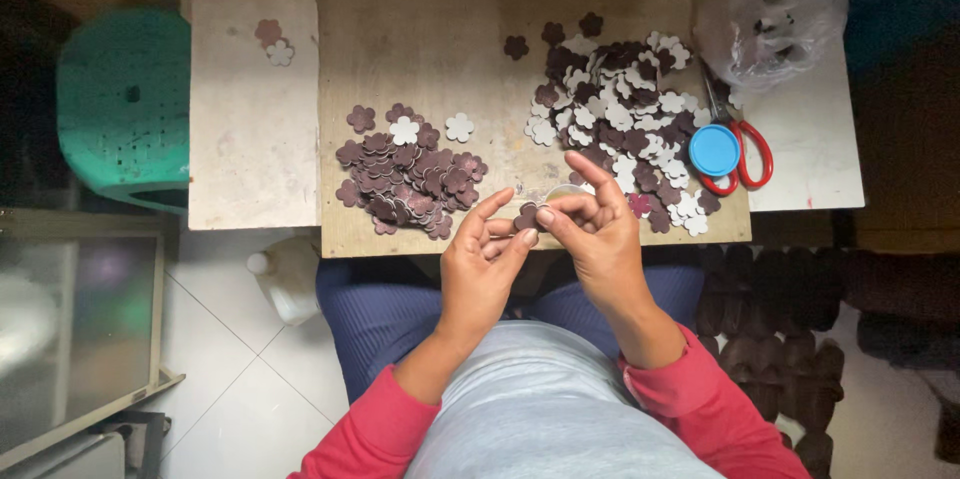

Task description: The person sits on the floor and repeatedly picks up small flower-shaped pieces, applies a liquid from a small container, and joins them together. They place the assembled pieces into a plastic bag and continue the process.

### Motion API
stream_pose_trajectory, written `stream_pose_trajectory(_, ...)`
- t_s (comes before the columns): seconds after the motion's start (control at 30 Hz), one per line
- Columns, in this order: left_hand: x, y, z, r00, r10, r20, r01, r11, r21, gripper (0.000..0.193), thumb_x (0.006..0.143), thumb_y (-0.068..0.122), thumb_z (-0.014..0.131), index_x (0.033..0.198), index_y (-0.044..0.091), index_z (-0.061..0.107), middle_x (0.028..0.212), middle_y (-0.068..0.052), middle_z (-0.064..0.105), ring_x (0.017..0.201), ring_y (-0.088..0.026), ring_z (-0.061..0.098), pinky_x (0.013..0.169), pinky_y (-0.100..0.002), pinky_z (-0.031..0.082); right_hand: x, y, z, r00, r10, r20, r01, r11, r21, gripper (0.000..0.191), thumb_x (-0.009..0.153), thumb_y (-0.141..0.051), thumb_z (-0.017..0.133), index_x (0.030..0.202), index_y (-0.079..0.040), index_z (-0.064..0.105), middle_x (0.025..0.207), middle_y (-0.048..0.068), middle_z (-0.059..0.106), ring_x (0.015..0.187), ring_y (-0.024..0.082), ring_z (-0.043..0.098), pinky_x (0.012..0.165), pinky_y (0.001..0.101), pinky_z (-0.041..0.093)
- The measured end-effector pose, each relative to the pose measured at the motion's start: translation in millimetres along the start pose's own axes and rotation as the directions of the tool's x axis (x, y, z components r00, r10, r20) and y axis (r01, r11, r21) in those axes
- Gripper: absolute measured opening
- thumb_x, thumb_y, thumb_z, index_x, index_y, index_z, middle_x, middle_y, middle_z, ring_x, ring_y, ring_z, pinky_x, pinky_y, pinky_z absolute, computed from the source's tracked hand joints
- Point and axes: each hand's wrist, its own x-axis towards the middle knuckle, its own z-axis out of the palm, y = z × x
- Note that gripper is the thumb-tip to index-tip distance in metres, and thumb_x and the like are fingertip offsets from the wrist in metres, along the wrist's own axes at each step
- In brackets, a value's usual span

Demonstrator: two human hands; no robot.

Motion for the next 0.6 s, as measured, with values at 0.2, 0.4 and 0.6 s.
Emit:
stream_pose_trajectory(0.2, -4, -19, -4, 0.994, -0.096, 0.050, 0.096, 0.995, 0.007, 0.049, 0.093, 0.000, 0.071, 0.139, 0.000, 0.055, 0.095, -0.007, 0.072, 0.087, -0.008, 0.069, 0.076, -0.021, 0.057, -12, 4, -15, 0.998, 0.052, 0.047, -0.055, 0.998, 0.045, 0.080, 0.089, 0.002, 0.073, 0.158, 0.002, 0.033, 0.099, 0.006, 0.072, 0.093, 0.010, 0.069, 0.087, 0.0254, 0.057)
stream_pose_trajectory(0.4, -9, -28, -7, 0.984, -0.149, 0.098, 0.143, 0.987, 0.069, 0.045, 0.090, 0.000, 0.074, 0.133, 0.000, 0.060, 0.098, -0.007, 0.071, 0.086, -0.008, 0.068, 0.075, -0.021, 0.056, -20, 8, -20, 0.996, 0.084, 0.029, -0.084, 0.996, -0.001, 0.084, 0.087, 0.003, 0.074, 0.160, 0.001, 0.033, 0.094, 0.008, 0.073, 0.088, 0.012, 0.069, 0.082, 0.0262, 0.056)
stream_pose_trajectory(0.6, -14, -39, -12, 0.990, -0.125, 0.070, 0.127, 0.992, -0.018, 0.036, 0.090, -0.001, 0.074, 0.124, -0.003, 0.062, 0.102, -0.010, 0.072, 0.091, -0.012, 0.071, 0.082, -0.024, 0.058, -33, 8, -24, 0.995, 0.090, 0.050, -0.096, 0.988, 0.120, 0.084, 0.087, 0.004, 0.073, 0.159, 0.000, 0.030, 0.090, 0.009, 0.074, 0.083, 0.014, 0.072, 0.080, 0.0291, 0.059)
